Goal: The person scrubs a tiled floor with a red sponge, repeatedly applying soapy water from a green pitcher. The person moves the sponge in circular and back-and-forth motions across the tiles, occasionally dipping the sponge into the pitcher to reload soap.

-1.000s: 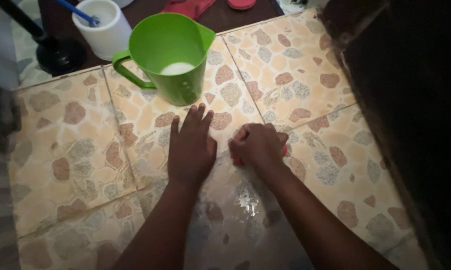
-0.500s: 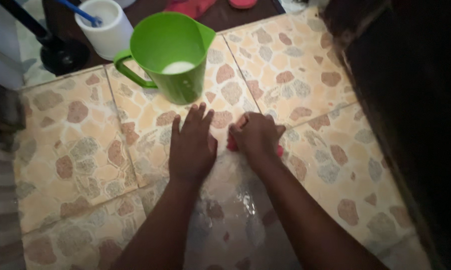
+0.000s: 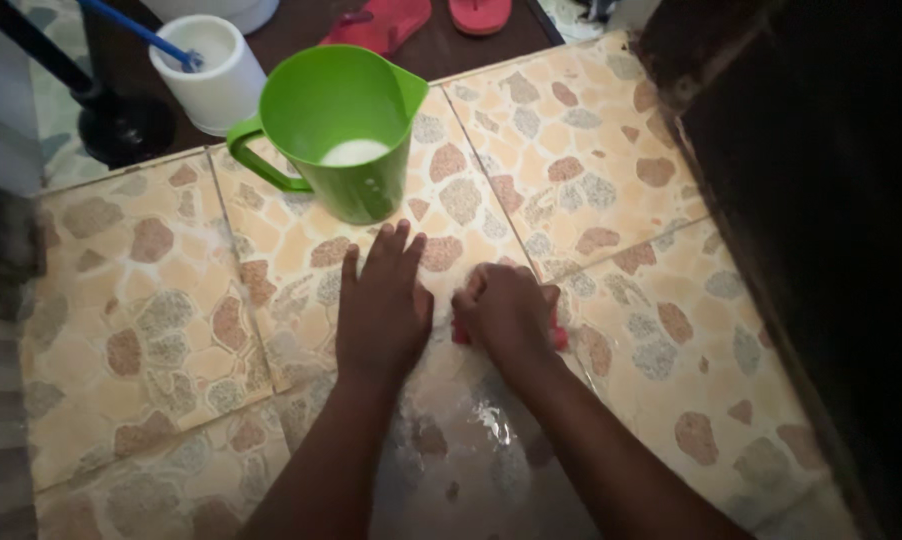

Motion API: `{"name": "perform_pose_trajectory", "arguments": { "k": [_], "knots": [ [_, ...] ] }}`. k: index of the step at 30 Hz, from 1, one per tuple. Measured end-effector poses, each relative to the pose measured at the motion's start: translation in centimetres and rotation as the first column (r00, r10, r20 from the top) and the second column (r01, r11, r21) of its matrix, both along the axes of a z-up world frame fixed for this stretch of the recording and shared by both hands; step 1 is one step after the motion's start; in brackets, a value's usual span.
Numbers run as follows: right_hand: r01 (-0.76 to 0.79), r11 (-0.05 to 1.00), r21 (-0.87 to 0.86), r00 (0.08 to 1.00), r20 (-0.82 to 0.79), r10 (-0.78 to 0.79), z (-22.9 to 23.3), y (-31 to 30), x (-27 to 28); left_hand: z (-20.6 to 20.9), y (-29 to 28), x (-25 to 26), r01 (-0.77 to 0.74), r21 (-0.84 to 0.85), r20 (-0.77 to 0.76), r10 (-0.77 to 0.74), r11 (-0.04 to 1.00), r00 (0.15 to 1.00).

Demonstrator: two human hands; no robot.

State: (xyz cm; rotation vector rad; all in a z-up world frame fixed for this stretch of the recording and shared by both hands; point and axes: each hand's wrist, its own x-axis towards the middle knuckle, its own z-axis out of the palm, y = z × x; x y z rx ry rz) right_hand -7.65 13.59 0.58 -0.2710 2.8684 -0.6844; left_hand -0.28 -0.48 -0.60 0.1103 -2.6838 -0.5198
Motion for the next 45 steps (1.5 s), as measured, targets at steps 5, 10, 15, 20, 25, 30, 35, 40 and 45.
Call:
{"name": "perform_pose_trajectory", "arguments": {
  "k": [5, 10, 15, 20, 25, 30, 35, 40, 45],
  "knots": [
    [0.061, 0.996, -0.058, 0.989, -0.131, -0.068, -1.4, -0.5, -0.5, 0.0, -0.2, 0.1, 0.008, 0.006, 0.022, -0.008, 1.0, 1.0],
    [-0.041, 0.99, 0.137, 0.998, 0.046, 0.035, -0.8, 0.3, -1.0, 0.4, 0.3, -0.1, -0.007, 0.015, 0.014, 0.007, 1.0, 1.0],
    [0.102, 0.992, -0.076, 0.994, -0.023, -0.104, -0.2, -0.4, -0.3, 0.5, 0.0, 0.4, -0.01, 0.024, 0.005, 0.01, 1.0, 1.0],
    [-0.021, 1.0, 0.009, 0.998, -0.06, 0.022, -0.4, 0.6, 0.0, 0.8, 0.2, -0.3, -0.008, 0.013, 0.081, 0.007, 1.0, 0.997],
    [0.042, 0.998, -0.047, 0.995, -0.093, -0.046, -0.4, -0.6, -1.2, 0.2, -0.2, 0.2, -0.008, 0.012, 0.013, 0.008, 1.0, 1.0],
    [0.061, 0.979, -0.194, 0.99, -0.11, -0.083, 2.2, -0.2, 0.2, 0.1, 0.1, 0.0, 0.001, 0.003, 0.046, -0.001, 1.0, 0.999],
    [-0.396, 0.9, -0.18, 0.847, -0.45, 0.283, -0.2, 0.5, 6.6, -0.1, -0.4, -0.1, 0.041, -0.047, 0.005, -0.041, 0.998, 0.999],
    [-0.176, 0.963, 0.204, 0.933, -0.276, 0.229, -2.3, 4.0, 0.9, -0.2, -0.1, -0.5, 0.008, -0.01, 0.105, -0.007, 1.0, 0.994],
    [0.131, 0.989, -0.07, 0.962, -0.234, -0.144, 0.1, 4.6, -0.6, -0.6, -0.1, -0.2, 0.034, -0.016, 0.053, -0.033, 0.999, 0.998]
  ]
}}
